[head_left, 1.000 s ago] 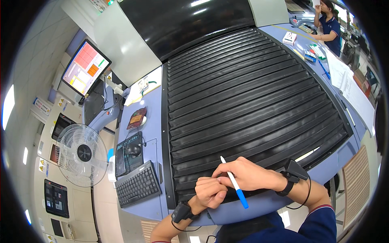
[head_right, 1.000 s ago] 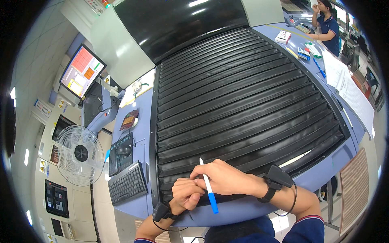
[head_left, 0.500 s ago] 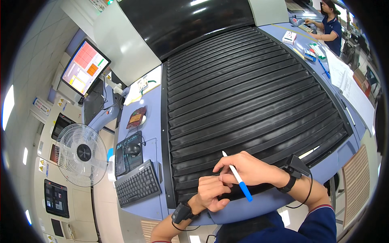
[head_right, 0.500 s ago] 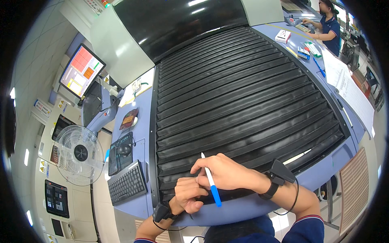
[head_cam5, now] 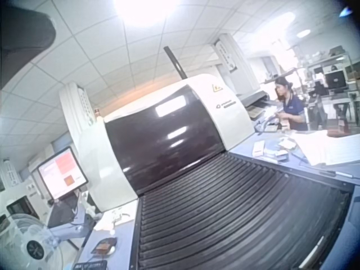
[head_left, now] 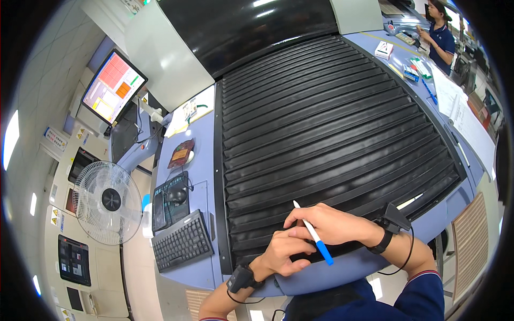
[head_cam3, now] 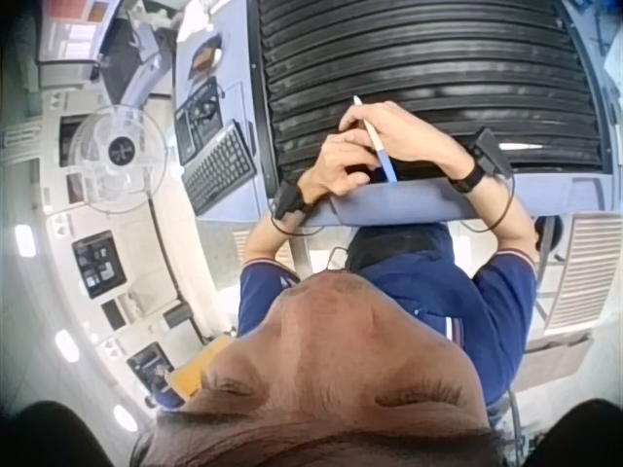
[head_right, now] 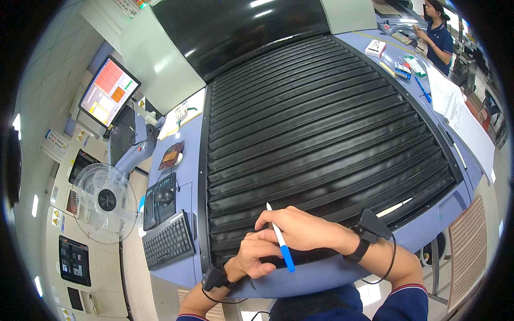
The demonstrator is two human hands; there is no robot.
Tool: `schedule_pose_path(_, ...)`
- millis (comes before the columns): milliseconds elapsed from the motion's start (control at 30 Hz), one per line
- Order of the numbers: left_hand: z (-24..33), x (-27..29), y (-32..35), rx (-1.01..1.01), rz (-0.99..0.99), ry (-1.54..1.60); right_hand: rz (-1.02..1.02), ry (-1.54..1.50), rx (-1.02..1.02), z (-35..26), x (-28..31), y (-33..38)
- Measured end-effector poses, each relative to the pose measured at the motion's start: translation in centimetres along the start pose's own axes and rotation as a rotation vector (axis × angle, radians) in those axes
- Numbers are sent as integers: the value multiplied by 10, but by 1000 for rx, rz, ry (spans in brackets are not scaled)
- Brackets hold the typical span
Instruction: Inspecting a panel of small electronic components or circuit boards on an industrial light table.
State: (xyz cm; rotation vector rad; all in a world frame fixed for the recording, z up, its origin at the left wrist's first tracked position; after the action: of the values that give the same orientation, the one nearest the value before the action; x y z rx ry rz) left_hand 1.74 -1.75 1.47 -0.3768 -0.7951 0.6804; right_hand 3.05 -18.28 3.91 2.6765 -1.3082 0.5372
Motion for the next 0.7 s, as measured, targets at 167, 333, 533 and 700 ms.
schedule_pose_path(167,-4,0,0,73,21,66,-34,-110,40,3,7,3)
schedule_pose_path(333,-3,3,-1,95,55,92,-33,-157,49,1,11,2)
schedule_pose_path(533,-2,2,0,93,19,61,-23,-136,24,-4,11,3)
schedule_pose_path(700,-2,4,-2,54,39,83,-14,-121,21,-6,8,1)
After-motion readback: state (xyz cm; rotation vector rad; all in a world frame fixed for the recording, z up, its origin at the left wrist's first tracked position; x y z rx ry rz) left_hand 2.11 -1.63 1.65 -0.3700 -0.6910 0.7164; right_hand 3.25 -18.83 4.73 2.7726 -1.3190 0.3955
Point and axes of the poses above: each hand's wrist, its own y-axis away from the middle knuckle, its own x-axis out of the back of the hand, z = x × y, the point moved 3 cm from there along -y, towards the middle knuckle, and after that the axes turned 1 degree about -y, right-handed, at the moved point
